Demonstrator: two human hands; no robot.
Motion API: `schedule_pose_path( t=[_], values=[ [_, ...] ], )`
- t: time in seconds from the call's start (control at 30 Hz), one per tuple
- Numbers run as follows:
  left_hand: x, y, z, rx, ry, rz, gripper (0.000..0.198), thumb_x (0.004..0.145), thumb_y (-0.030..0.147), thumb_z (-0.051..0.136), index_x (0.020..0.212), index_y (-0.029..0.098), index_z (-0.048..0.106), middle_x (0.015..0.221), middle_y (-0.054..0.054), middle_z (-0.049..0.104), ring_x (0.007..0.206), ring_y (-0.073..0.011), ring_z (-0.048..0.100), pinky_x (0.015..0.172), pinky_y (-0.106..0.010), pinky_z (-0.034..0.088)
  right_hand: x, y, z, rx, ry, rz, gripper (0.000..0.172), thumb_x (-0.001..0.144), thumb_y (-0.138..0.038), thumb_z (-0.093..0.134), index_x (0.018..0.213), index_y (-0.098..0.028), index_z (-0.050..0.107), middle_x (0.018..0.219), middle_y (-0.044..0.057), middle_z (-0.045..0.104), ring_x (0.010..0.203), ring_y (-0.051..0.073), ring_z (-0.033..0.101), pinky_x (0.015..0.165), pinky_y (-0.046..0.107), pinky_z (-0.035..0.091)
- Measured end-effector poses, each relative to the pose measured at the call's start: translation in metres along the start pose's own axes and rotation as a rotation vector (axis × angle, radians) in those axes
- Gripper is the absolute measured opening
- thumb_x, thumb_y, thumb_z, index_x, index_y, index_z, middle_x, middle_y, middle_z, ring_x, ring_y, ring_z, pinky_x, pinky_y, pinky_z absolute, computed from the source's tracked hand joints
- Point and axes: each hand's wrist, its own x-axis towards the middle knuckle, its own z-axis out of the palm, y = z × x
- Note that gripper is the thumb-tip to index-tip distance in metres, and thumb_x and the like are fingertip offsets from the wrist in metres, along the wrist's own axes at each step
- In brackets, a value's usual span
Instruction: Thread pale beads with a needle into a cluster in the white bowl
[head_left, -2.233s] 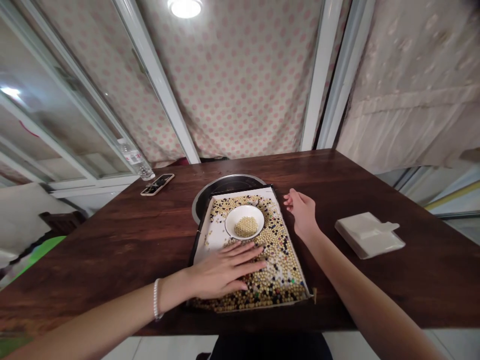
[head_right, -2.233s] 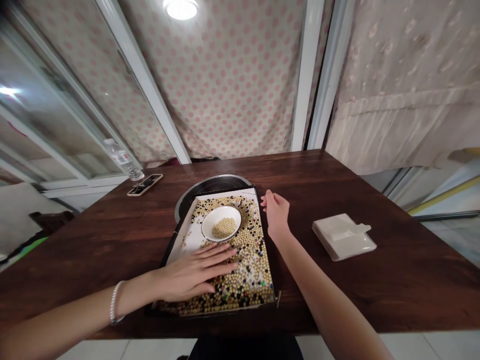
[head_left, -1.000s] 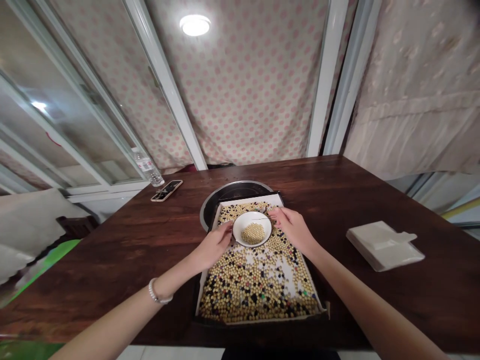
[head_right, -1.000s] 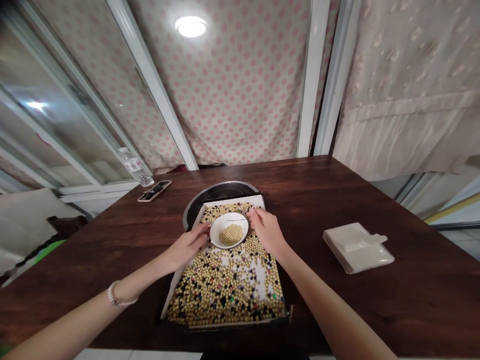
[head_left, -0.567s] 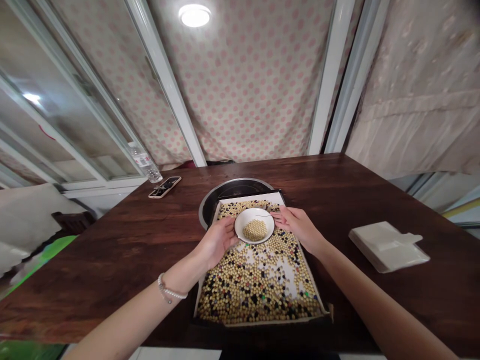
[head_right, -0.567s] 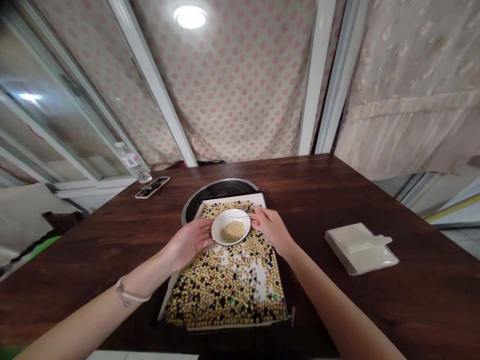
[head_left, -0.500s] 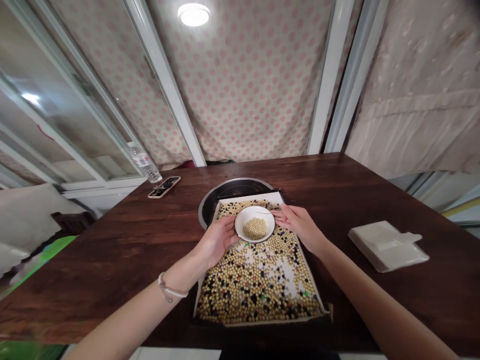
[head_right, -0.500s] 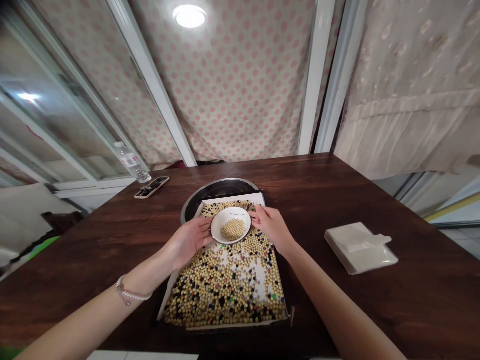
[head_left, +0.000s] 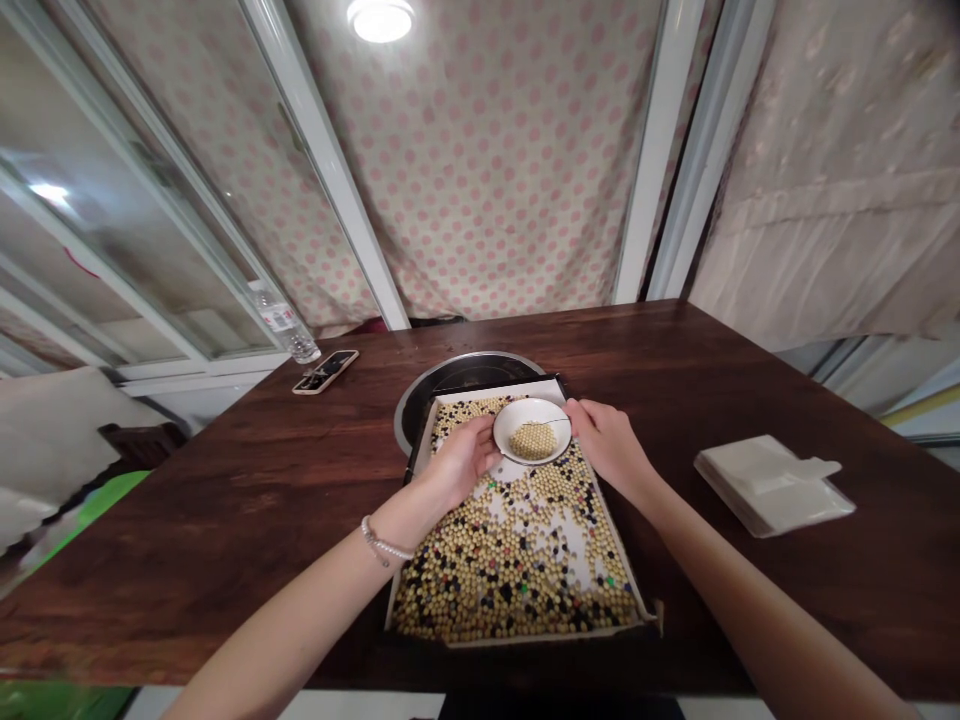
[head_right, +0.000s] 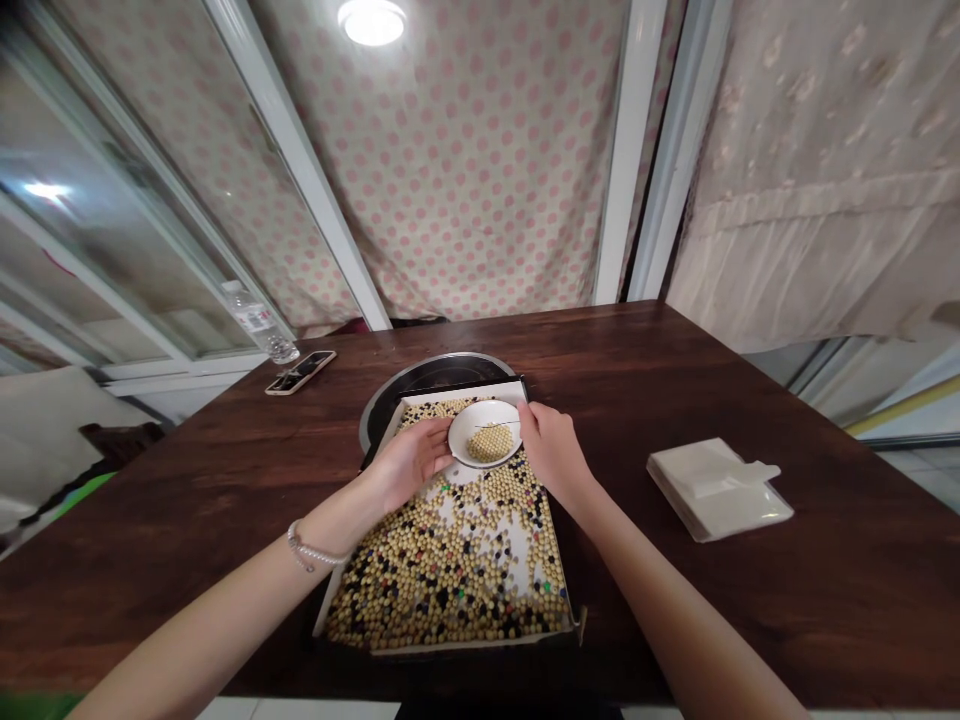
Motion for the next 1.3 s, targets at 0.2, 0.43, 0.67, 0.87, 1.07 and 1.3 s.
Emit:
schedule_pose_path(
  t=[0.2,0.43,0.67,0.87,1.07,1.3],
  values=[
    [0.006,0.003,0.013,-0.023,0.086,-0.02,0.012,0.08,0.022,0.051,0.084,0.014,0.058,0.087,-0.008,0.066,0.077,-0.0144,0.06,0.067,-0.023,0.048,-0.001,-0.002,-0.003,-0.169,0.037,-0.052,0.034,0.082,-0.032,0.046,0.049,-0.023,0.04,0.05,0.001,0.051,0.051,0.017,0.047,0.057,0.029,0.027],
    [-0.014,0.0,0.002,0.055,0.084,-0.07,0.02,0.077,0.021,0.058,0.094,0.012,0.063,0.088,-0.01,0.068,0.074,-0.0144,0.062,0.059,-0.02,0.048,-0.009,-0.008,-0.007,-0.17,0.024,-0.065,0.031,0.08,-0.033,0.049,0.05,-0.023,0.045,0.048,0.002,0.051,0.047,0.016,0.047,0.055,0.03,0.028],
    [-0.067,0.007,-0.02,0.405,0.084,-0.155,0.052,0.077,0.031,0.06,0.126,0.021,0.047,0.131,-0.011,0.049,0.118,-0.0295,0.048,0.089,-0.041,0.048,-0.033,-0.021,0.005,0.005,-0.147,-0.074,0.029,0.08,-0.034,0.052,0.054,-0.022,0.056,0.05,0.002,0.059,0.046,0.014,0.055,0.048,0.027,0.037],
    [-0.082,0.001,-0.041,1.01,-0.066,0.258,0.093,0.071,0.046,0.066,0.142,0.029,0.009,0.151,-0.012,0.004,0.137,-0.0399,0.005,0.106,-0.062,0.013,-0.037,-0.026,0.016,0.221,-0.263,-0.012,0.029,0.086,-0.038,0.042,0.076,-0.02,0.063,0.082,0.008,0.069,0.069,0.019,0.067,0.05,0.026,0.048],
    [-0.07,-0.012,-0.052,1.409,-0.164,0.285,0.121,0.056,0.05,0.076,0.143,0.025,-0.004,0.15,-0.018,-0.007,0.133,-0.0481,-0.008,0.102,-0.067,0.011,-0.021,-0.023,0.006,0.352,-0.087,0.034,0.032,0.085,-0.043,0.043,0.07,-0.018,0.056,0.096,0.011,0.068,0.077,0.02,0.068,0.059,0.03,0.055],
    [-0.03,-0.007,-0.039,1.552,0.001,0.294,0.113,0.062,0.053,0.068,0.143,0.016,-0.001,0.148,-0.023,0.008,0.136,-0.0418,-0.001,0.106,-0.058,0.012,-0.021,-0.018,0.012,0.303,-0.133,-0.002,0.034,0.086,-0.045,0.043,0.077,-0.018,0.06,0.085,0.01,0.07,0.074,0.02,0.068,0.059,0.031,0.056]
  ],
)
